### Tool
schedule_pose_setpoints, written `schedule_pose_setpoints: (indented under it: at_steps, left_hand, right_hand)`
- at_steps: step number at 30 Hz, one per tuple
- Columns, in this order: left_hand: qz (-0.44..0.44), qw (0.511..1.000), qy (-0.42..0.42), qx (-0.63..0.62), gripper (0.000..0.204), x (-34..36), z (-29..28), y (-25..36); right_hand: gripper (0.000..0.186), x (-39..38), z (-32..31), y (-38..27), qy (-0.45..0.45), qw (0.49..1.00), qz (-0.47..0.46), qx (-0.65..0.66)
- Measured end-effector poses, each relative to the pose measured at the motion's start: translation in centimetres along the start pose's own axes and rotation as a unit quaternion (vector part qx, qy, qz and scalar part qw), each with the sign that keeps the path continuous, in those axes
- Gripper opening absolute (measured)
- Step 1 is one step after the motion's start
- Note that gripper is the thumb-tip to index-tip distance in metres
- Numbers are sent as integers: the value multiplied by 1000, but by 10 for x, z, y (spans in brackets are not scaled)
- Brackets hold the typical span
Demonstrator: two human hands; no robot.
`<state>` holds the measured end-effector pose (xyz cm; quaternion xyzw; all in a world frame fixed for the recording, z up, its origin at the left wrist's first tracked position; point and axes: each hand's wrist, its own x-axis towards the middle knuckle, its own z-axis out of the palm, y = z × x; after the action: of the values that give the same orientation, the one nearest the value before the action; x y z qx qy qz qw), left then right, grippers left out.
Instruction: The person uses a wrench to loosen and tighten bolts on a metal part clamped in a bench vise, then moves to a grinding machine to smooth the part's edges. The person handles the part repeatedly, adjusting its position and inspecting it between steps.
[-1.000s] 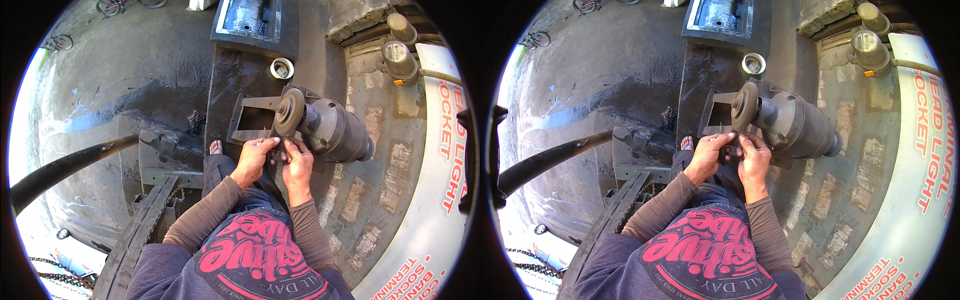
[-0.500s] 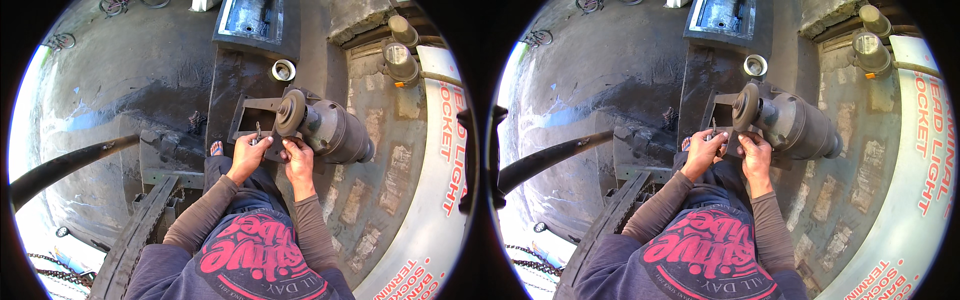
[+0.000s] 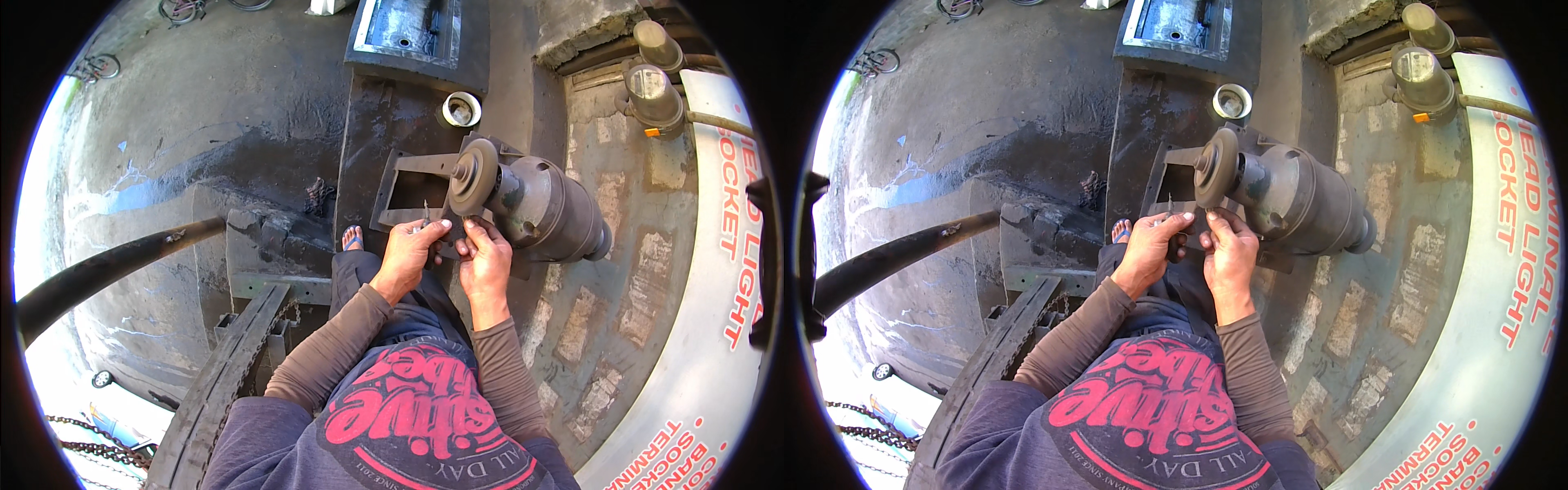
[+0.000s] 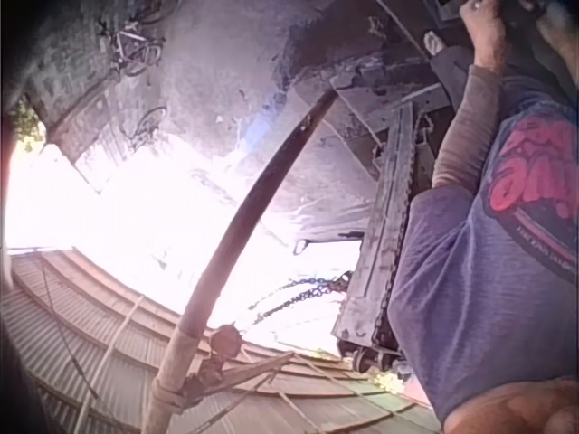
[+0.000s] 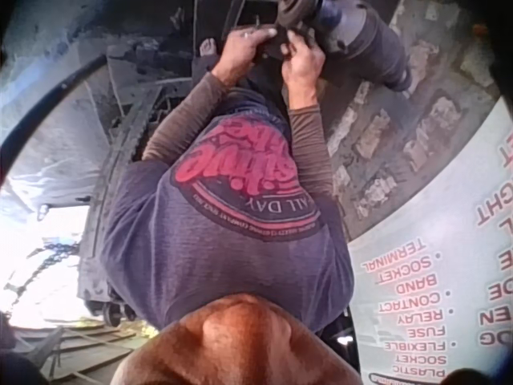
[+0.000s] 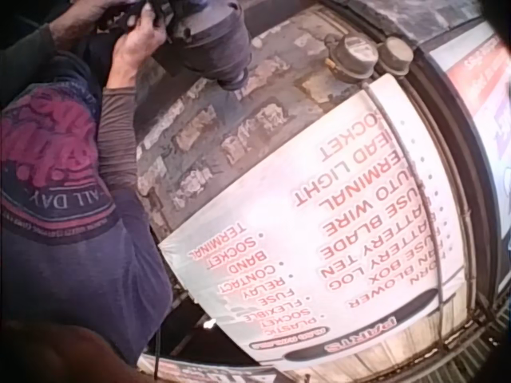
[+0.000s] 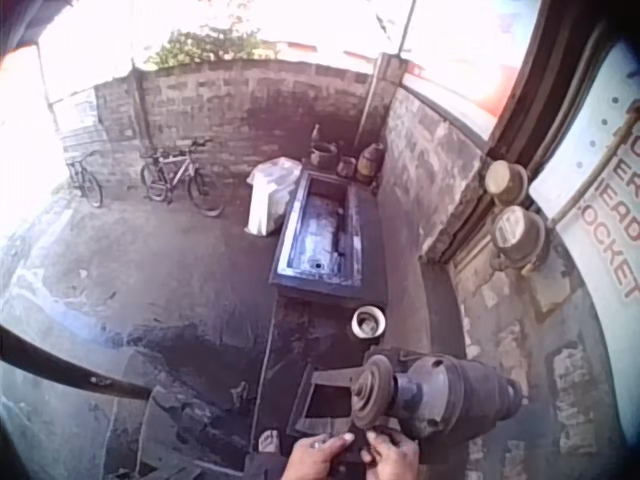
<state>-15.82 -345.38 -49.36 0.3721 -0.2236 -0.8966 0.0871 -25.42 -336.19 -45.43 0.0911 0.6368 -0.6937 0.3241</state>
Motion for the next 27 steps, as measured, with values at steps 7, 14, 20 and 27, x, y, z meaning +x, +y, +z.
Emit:
schedule_pose_setpoints:
  at_steps: [7, 14, 20, 27]
  left_hand:
    - [-6, 999, -34, 30, 19, -14, 3, 11]
    - [59, 980, -24, 191, 23, -19, -7, 15]
    - [80, 974, 0, 213, 24, -14, -6, 10]
    - [6, 1000, -10, 4, 19, 7, 4, -4]
  right_hand:
    - [16, -28, -3, -1, -51, 797, -383, -465]
    - [14, -30, -5, -6, -35, 876, -239, -417]
    - [11, -24, -6, 0, -40, 928, -143, -342]
    - [13, 4, -3, 4, -30, 992, -10, -123]
